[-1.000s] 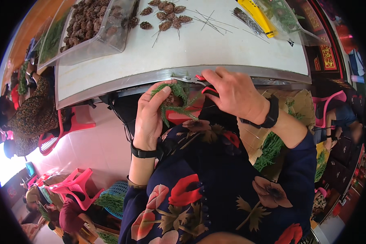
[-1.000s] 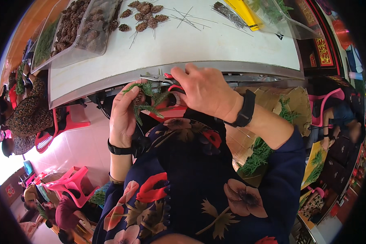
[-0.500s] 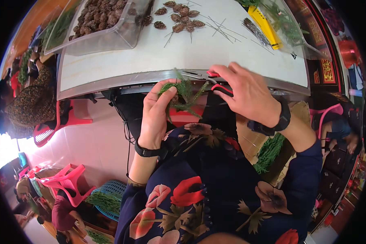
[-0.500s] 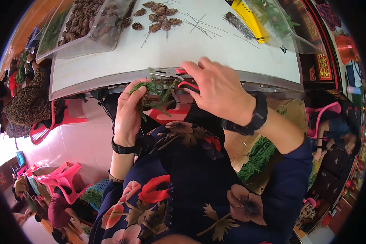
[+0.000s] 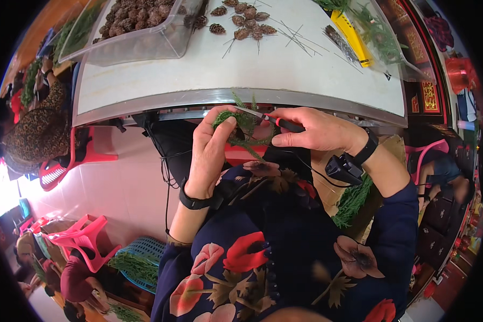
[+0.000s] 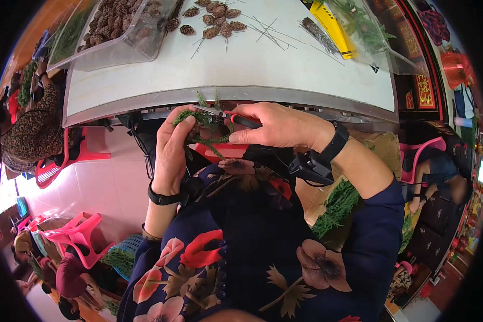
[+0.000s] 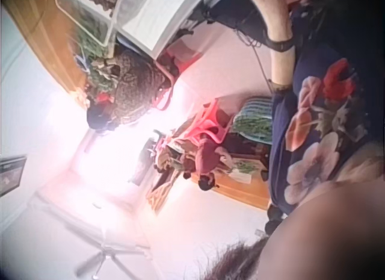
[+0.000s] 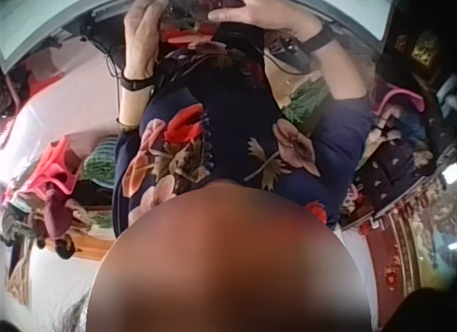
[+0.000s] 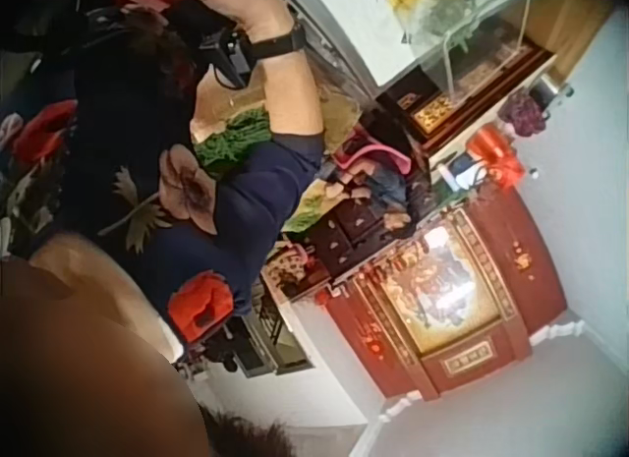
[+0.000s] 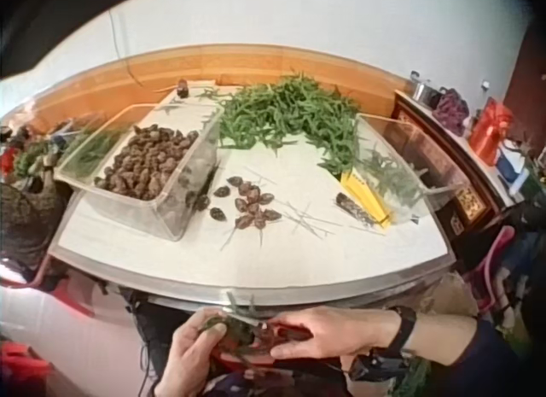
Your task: Trimming pine branches and attaching them to a base to create small wreaths.
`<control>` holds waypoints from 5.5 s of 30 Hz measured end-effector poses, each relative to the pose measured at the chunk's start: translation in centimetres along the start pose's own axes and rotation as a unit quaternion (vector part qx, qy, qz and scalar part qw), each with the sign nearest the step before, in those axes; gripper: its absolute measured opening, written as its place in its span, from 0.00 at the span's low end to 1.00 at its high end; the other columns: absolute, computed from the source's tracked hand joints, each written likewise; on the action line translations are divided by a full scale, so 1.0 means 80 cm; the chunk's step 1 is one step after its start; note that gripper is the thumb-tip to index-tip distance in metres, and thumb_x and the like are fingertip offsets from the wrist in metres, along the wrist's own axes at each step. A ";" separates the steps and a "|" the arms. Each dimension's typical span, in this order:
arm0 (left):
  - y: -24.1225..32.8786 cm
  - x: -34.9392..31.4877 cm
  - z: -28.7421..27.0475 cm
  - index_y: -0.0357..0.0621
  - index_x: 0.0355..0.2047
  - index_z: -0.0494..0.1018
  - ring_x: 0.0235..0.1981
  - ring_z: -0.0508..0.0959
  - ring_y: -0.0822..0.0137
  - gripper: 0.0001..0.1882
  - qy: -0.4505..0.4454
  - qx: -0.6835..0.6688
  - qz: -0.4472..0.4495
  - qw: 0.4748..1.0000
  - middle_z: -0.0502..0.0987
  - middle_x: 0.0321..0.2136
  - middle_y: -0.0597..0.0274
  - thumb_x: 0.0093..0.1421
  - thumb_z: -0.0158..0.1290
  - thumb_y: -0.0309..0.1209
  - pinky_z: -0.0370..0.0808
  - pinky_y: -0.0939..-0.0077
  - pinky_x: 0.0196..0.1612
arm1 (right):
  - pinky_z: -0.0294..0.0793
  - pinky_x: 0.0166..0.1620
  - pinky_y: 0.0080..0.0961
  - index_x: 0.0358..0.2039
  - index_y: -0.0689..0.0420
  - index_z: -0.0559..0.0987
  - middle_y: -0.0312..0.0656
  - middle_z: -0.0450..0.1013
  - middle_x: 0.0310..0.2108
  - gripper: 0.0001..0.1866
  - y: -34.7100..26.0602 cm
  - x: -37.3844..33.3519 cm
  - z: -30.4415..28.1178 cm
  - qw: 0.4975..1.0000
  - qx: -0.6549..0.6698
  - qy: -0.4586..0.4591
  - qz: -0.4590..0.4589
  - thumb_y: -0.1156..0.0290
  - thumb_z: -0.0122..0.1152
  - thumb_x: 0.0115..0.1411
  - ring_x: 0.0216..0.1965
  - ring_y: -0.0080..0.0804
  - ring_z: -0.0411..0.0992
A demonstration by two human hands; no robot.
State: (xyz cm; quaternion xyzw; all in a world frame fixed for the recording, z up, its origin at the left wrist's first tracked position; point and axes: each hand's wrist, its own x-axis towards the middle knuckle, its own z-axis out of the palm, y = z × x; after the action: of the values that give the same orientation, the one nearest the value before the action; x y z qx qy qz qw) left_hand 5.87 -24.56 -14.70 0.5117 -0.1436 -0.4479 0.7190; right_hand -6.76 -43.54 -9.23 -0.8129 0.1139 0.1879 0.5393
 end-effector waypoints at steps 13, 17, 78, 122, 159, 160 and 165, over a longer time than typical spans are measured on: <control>-0.001 -0.002 -0.012 0.35 0.45 0.72 0.35 0.74 0.77 0.10 0.004 0.006 -0.016 1.000 0.77 0.34 0.65 0.67 0.46 0.27 0.72 0.81 0.41 | 0.69 0.50 0.27 0.61 0.60 0.67 0.45 0.75 0.45 0.31 0.000 0.008 0.012 0.998 -0.039 -0.005 0.040 0.62 0.62 0.60 0.46 0.30 0.72; 0.000 -0.002 -0.015 0.35 0.45 0.72 0.35 0.74 0.77 0.10 0.010 0.000 -0.014 1.000 0.77 0.33 0.65 0.66 0.46 0.26 0.72 0.81 0.41 | 0.71 0.48 0.29 0.58 0.59 0.70 0.46 0.77 0.42 0.27 -0.003 0.008 0.014 0.996 -0.074 0.009 0.049 0.64 0.63 0.60 0.43 0.31 0.73; -0.002 0.011 -0.003 0.32 0.52 0.68 0.46 0.77 0.68 0.17 -0.055 0.074 -0.024 0.995 0.78 0.44 0.56 0.64 0.50 0.26 0.71 0.73 0.53 | 0.72 0.36 0.37 0.45 0.62 0.74 0.54 0.75 0.32 0.18 0.018 -0.010 0.016 0.978 -0.138 0.152 -0.022 0.65 0.63 0.59 0.34 0.56 0.73; 0.006 0.005 0.020 0.34 0.51 0.69 0.39 0.73 0.77 0.14 -0.034 0.036 -0.014 0.999 0.76 0.37 0.66 0.67 0.48 0.25 0.70 0.82 0.47 | 0.71 0.48 0.32 0.49 0.64 0.72 0.52 0.76 0.42 0.21 0.013 -0.023 -0.003 0.991 -0.065 0.112 -0.037 0.64 0.63 0.61 0.43 0.45 0.75; 0.000 0.130 0.006 0.35 0.36 0.77 0.20 0.68 0.79 0.11 0.079 0.407 0.250 0.875 0.73 0.19 0.68 0.64 0.53 0.33 0.65 0.82 0.24 | 0.60 0.22 0.13 0.38 0.49 0.73 0.26 0.63 0.24 0.16 0.010 -0.172 -0.245 0.744 0.151 0.645 0.085 0.51 0.60 0.61 0.21 0.14 0.61; 0.000 0.129 0.006 0.35 0.35 0.77 0.20 0.67 0.79 0.11 0.080 0.415 0.251 0.871 0.72 0.18 0.68 0.64 0.53 0.32 0.65 0.82 0.24 | 0.61 0.23 0.13 0.38 0.49 0.73 0.26 0.63 0.24 0.15 0.015 -0.171 -0.248 0.717 0.173 0.669 0.092 0.52 0.60 0.62 0.22 0.14 0.62; 0.002 0.126 0.006 0.35 0.33 0.77 0.20 0.67 0.79 0.10 0.074 0.428 0.244 0.867 0.71 0.16 0.68 0.62 0.55 0.31 0.65 0.81 0.24 | 0.64 0.27 0.17 0.42 0.49 0.74 0.28 0.66 0.27 0.17 0.038 -0.156 -0.221 0.743 0.172 0.646 0.031 0.51 0.61 0.60 0.26 0.14 0.64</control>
State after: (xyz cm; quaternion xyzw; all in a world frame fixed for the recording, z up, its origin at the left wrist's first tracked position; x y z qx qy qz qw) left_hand 11.26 -32.81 -16.90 0.7494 -0.3878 -0.1131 0.5246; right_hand -16.00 -61.19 -0.30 -0.6293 0.4910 -0.3884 0.4605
